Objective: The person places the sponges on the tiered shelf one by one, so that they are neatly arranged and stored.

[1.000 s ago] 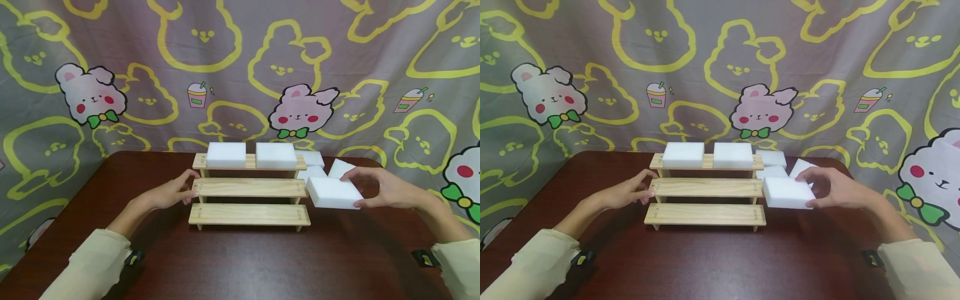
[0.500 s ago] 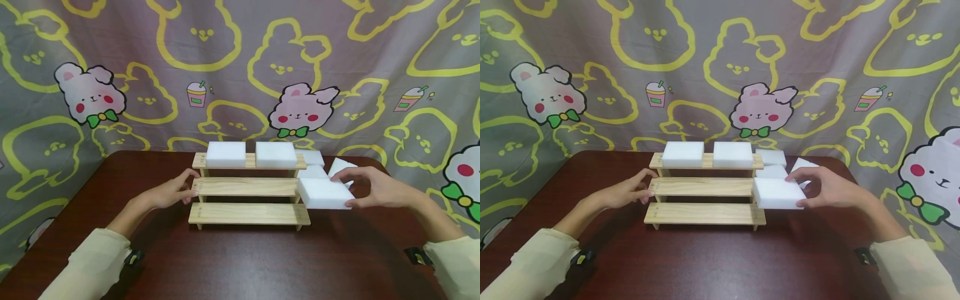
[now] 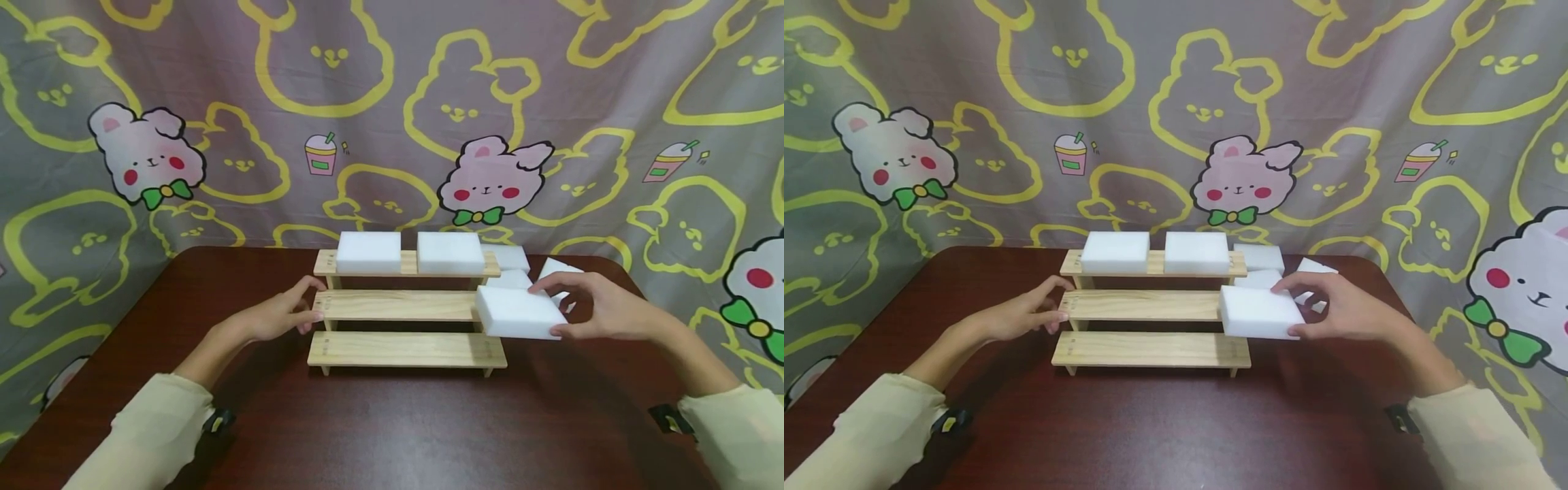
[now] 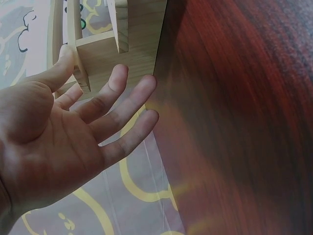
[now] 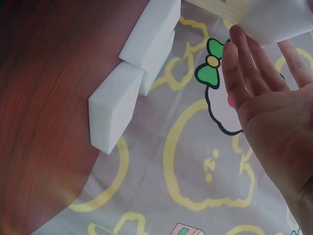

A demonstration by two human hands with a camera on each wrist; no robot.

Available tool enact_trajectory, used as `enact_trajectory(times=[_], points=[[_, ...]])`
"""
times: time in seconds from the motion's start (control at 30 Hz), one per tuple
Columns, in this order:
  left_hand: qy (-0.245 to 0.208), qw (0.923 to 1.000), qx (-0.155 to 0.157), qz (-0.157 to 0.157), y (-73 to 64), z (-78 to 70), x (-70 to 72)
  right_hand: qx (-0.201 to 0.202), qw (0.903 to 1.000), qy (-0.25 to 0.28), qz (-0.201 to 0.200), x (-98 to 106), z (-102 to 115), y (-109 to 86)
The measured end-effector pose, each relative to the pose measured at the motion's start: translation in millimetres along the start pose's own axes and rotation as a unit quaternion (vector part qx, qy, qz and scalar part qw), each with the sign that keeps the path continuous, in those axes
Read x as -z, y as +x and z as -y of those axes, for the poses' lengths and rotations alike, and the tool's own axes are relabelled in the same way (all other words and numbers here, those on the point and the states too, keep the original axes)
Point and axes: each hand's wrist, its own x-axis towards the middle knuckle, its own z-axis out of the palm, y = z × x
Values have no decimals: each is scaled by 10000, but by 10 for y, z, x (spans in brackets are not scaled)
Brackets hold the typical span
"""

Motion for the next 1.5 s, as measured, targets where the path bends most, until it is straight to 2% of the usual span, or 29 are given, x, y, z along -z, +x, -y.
enact_trajectory(times=[0.37, 0.67, 0.87, 1.13, 1.5], points=[[1, 10000, 3, 15, -7, -8, -3, -80, 10000, 5, -14, -83, 68, 85], [24, 10000, -37, -11, -8, -3, 2, -82, 9986, -499, -151, -156, 94, 142], [14, 10000, -41, -12, -5, 4, 1, 72, 9992, -373, -132, -219, 105, 197], [15, 10000, -21, -6, -7, 8, 4, 38, 9999, -129, 40, -305, 138, 263], [29, 10000, -20, 26, -5, 7, 7, 254, 9996, -16, -97, -365, 163, 326]])
